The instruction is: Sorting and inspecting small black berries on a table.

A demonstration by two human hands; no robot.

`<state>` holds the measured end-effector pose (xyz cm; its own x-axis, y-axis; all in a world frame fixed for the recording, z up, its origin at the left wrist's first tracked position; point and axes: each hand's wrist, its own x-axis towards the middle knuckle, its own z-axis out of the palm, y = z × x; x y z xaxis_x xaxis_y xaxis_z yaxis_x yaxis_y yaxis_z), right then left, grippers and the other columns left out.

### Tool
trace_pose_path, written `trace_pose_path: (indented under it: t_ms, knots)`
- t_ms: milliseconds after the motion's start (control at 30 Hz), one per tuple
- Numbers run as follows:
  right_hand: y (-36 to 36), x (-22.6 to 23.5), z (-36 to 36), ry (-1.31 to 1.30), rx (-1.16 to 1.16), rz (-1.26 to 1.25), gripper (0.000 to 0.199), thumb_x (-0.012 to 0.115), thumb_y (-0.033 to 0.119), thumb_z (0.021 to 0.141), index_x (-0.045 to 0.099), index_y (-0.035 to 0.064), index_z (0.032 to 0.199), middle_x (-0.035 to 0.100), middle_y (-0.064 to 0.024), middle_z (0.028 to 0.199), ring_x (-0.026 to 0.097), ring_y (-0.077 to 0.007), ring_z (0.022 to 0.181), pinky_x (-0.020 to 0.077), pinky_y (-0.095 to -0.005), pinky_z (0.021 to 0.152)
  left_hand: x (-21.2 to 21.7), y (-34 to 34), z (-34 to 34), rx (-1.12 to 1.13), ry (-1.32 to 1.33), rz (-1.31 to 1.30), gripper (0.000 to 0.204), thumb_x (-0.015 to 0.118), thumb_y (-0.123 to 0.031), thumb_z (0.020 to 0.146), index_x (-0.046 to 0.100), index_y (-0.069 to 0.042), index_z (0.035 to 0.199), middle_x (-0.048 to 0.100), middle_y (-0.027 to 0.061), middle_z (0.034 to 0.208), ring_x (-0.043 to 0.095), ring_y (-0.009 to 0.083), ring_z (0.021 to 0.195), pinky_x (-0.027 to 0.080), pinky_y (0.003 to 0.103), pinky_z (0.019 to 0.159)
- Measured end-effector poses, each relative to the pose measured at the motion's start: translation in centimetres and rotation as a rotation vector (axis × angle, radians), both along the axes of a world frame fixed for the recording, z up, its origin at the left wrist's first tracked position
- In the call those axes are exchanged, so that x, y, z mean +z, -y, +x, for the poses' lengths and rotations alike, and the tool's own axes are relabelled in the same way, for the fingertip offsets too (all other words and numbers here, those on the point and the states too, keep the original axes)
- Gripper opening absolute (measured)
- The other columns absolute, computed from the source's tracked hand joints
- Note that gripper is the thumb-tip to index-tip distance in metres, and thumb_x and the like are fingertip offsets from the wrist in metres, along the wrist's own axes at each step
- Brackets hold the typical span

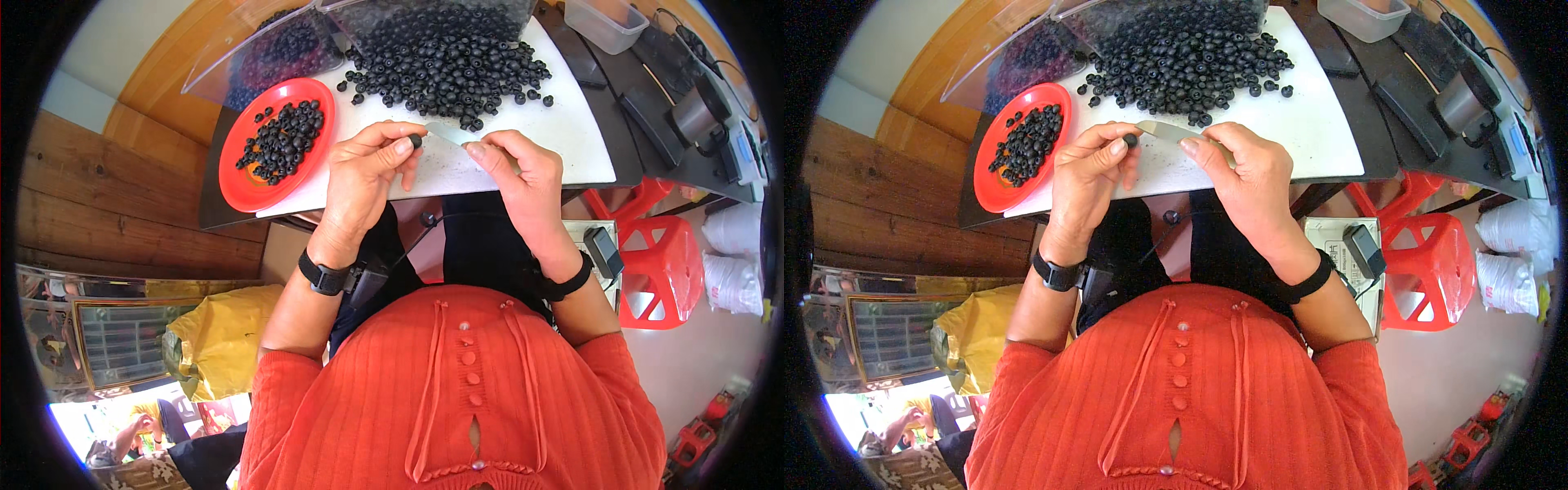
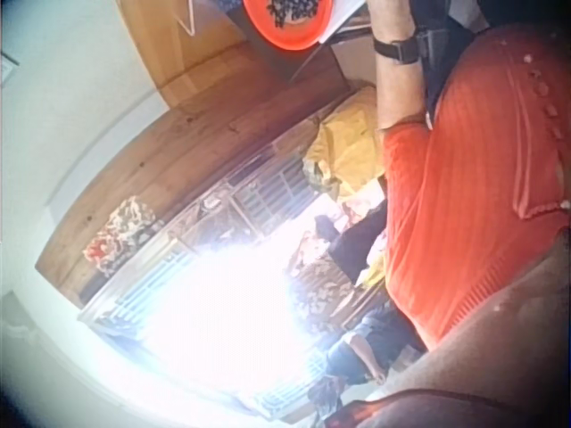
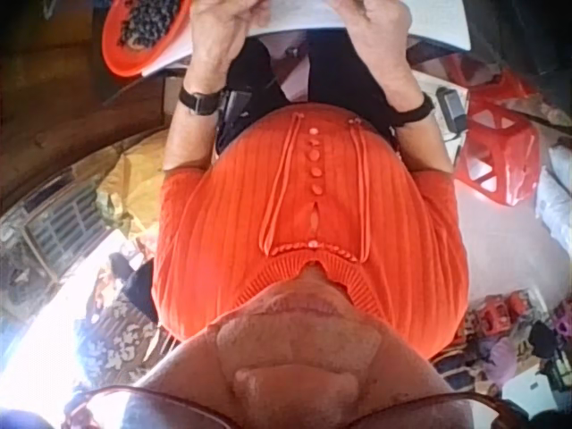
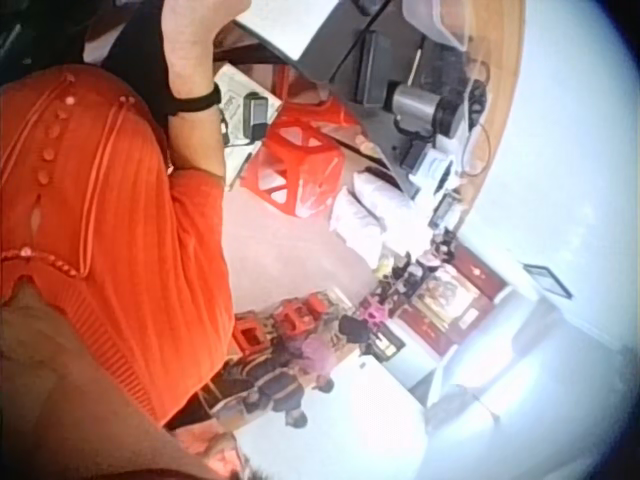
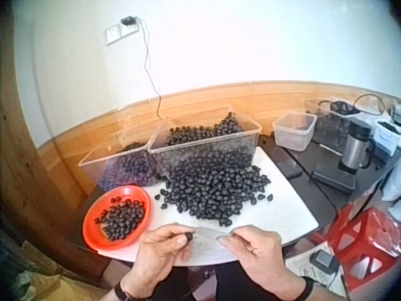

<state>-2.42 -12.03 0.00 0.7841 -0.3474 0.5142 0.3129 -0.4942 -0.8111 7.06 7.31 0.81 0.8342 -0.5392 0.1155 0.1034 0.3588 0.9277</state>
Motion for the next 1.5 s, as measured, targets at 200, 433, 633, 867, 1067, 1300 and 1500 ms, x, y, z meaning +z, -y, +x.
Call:
trace_pose_path:
  t_ms: [200,433,633,867,1067,1300,1500]
  knots:
    - [0.0,-0.2,0.2,0.003,-0.017,-0.1,0.021,0.075,0.022,0.091,0.071,0.0017,0.088,0.067,-0.0103,0.072,0.065,-0.0209,0.059,0.0475,-0.0319,0.055,-0.5,0.0,0.1,-0.041,-0.048,-0.089,0.022,0.063,0.0,0.096,0.069,0.007,0.116,0.07,0.0135,0.097,0.064,0.0176,0.081,0.052,0.029,0.065]
    - [-0.2,-0.3,0.4,0.017,-0.042,-0.159,0.02,0.074,0.023,0.09,0.07,0.0037,0.086,0.066,-0.0105,0.072,0.064,-0.0247,0.059,0.0473,-0.0349,0.055,-0.8,0.1,-0.1,-0.062,-0.02,-0.113,0.025,0.061,0.001,0.097,0.068,0.007,0.121,0.069,0.0137,0.102,0.063,0.0178,0.086,0.052,0.03,0.066]
    - [-0.2,-0.3,0.4,0.03,-0.064,-0.202,0.02,0.074,0.024,0.09,0.069,0.0043,0.085,0.064,-0.0109,0.071,0.063,-0.0262,0.059,0.0462,-0.0361,0.054,-0.7,0.3,-0.3,-0.057,-0.042,-0.122,0.025,0.06,0.001,0.098,0.068,0.007,0.121,0.068,0.0134,0.103,0.063,0.0178,0.086,0.053,0.03,0.067]
    - [-0.2,-0.2,0.4,0.029,-0.055,-0.222,0.021,0.073,0.024,0.09,0.069,0.0047,0.085,0.064,-0.011,0.071,0.063,-0.0276,0.059,0.0462,-0.0371,0.054,-0.8,0.4,-0.3,-0.054,-0.057,-0.134,0.024,0.059,0.0,0.098,0.068,0.007,0.12,0.068,0.0132,0.103,0.062,0.0174,0.085,0.052,0.03,0.067]
    - [0.0,-0.4,0.5,0.034,-0.041,-0.224,0.022,0.073,0.025,0.091,0.069,0.0043,0.085,0.064,-0.0113,0.071,0.063,-0.0278,0.059,0.0465,-0.0372,0.054,-0.4,0.5,-0.6,-0.046,-0.069,-0.119,0.024,0.058,0.0,0.099,0.067,0.007,0.12,0.067,0.0118,0.101,0.061,0.017,0.085,0.052,0.03,0.068]
    - [0.2,-0.2,0.5,0.008,-0.011,-0.225,0.021,0.073,0.024,0.091,0.069,0.0038,0.085,0.064,-0.012,0.071,0.063,-0.0276,0.058,0.0462,-0.0371,0.054,-0.5,0.8,-0.9,-0.014,-0.032,-0.122,0.025,0.056,0.001,0.099,0.067,0.006,0.121,0.065,0.0092,0.097,0.061,0.0168,0.083,0.052,0.03,0.068]
    - [0.1,-0.4,0.7,0.038,-0.025,-0.268,0.021,0.073,0.023,0.09,0.068,0.0039,0.083,0.063,-0.0119,0.069,0.062,-0.0276,0.057,0.0455,-0.0374,0.053,-1.1,0.7,-0.7,-0.027,-0.003,-0.108,0.028,0.052,-0.003,0.101,0.065,0.007,0.124,0.064,0.0124,0.105,0.059,0.0205,0.082,0.048,0.031,0.069]
